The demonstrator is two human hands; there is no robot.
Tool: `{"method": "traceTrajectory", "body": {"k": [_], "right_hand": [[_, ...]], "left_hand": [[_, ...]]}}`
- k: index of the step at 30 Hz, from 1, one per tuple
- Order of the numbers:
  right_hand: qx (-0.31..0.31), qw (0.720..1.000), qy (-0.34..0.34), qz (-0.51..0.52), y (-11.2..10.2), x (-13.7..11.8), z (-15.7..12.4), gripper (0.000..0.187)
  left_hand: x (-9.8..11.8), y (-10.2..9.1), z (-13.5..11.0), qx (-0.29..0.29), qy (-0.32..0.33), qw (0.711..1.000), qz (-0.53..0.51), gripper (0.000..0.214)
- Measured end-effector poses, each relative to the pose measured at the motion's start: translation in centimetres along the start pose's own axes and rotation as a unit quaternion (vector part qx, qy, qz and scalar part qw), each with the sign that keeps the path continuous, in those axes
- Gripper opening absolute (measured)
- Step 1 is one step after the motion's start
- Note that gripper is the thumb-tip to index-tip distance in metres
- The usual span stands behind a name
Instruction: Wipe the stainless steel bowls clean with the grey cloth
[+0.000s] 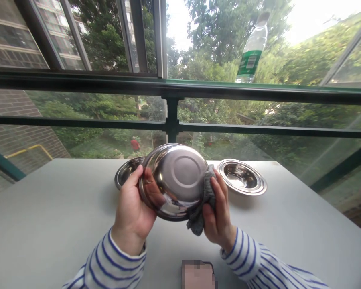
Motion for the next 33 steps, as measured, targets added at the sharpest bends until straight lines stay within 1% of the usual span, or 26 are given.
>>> {"method": "traceTrajectory", "body": {"k": [2, 5, 9, 10, 12, 14, 16, 19, 21, 23, 26, 29, 31, 32, 33], "right_hand": [[-0.032, 0.995, -0.076, -0.048, 0.2, -0.4, 0.0, 0.063], [-0.089, 0.975, -0.166, -0.117, 0.2, -0.9, 0.3, 0.066], [-0.121, 0.944, -0.253, -0.175, -0.2, -2.0, 0.9, 0.05], [-0.129, 0.939, -0.26, -0.184, -0.3, -2.4, 1.2, 0.046], [-0.15, 0.936, -0.253, -0.195, -0.5, -3.1, 1.8, 0.043], [-0.17, 0.939, -0.229, -0.194, -0.7, -3.8, 2.4, 0.042], [-0.185, 0.943, -0.202, -0.188, -0.9, -4.3, 3.0, 0.042], [-0.195, 0.946, -0.177, -0.19, -1.1, -4.6, 3.5, 0.042], [-0.192, 0.942, -0.192, -0.197, -1.0, -4.6, 3.4, 0.041], [-0.186, 0.934, -0.231, -0.197, -0.9, -4.5, 3.2, 0.039], [-0.175, 0.922, -0.293, -0.183, -0.6, -3.6, 2.5, 0.036], [-0.14, 0.917, -0.333, -0.171, -0.5, -1.6, 1.6, 0.035], [-0.119, 0.925, -0.328, -0.148, -0.7, -0.1, 1.2, 0.04], [-0.109, 0.937, -0.305, -0.13, -0.8, 0.6, 1.1, 0.045], [-0.101, 0.952, -0.267, -0.11, -0.9, 1.2, 1.1, 0.049]], "left_hand": [[0.0, 0.1, 0.0, 0.014, -0.01, 0.999, -0.032, 0.015], [-0.3, 0.4, -0.3, 0.025, -0.026, 0.998, -0.043, 0.018], [-0.9, 1.1, -1.0, 0.004, -0.04, 0.998, -0.052, 0.021], [-1.1, 1.2, -1.1, -0.003, -0.047, 0.997, -0.054, 0.022], [-1.7, 1.2, -1.4, -0.012, -0.069, 0.997, -0.046, 0.022], [-2.4, 1.0, -1.6, -0.017, -0.098, 0.995, -0.022, 0.018], [-3.0, 0.8, -1.9, -0.018, -0.114, 0.993, -0.009, 0.014], [-3.5, 0.7, -2.2, -0.022, -0.116, 0.993, -0.013, 0.011], [-3.4, 0.7, -2.1, -0.01, -0.114, 0.993, -0.013, 0.01], [-3.0, 0.8, -1.9, 0.004, -0.113, 0.994, -0.006, 0.01], [-1.9, 1.1, -1.4, 0.005, -0.094, 0.996, -0.006, 0.016], [-0.8, 1.3, -1.1, -0.007, -0.06, 0.998, -0.021, 0.023], [-0.4, 1.3, -1.0, -0.021, -0.041, 0.999, -0.022, 0.027], [-0.3, 1.2, -1.0, -0.022, -0.033, 0.999, -0.021, 0.028], [-0.2, 1.1, -0.9, -0.022, -0.025, 0.999, -0.02, 0.028]]}}
Point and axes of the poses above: each hand's wrist, its own z-axis towards the middle knuckle, its own y-axis out of the palm, x = y × z, the point moved 1 cm from there along z, towards the middle knuckle, and after that the axes turned 5 degrees about -x, right-handed, at the moved point
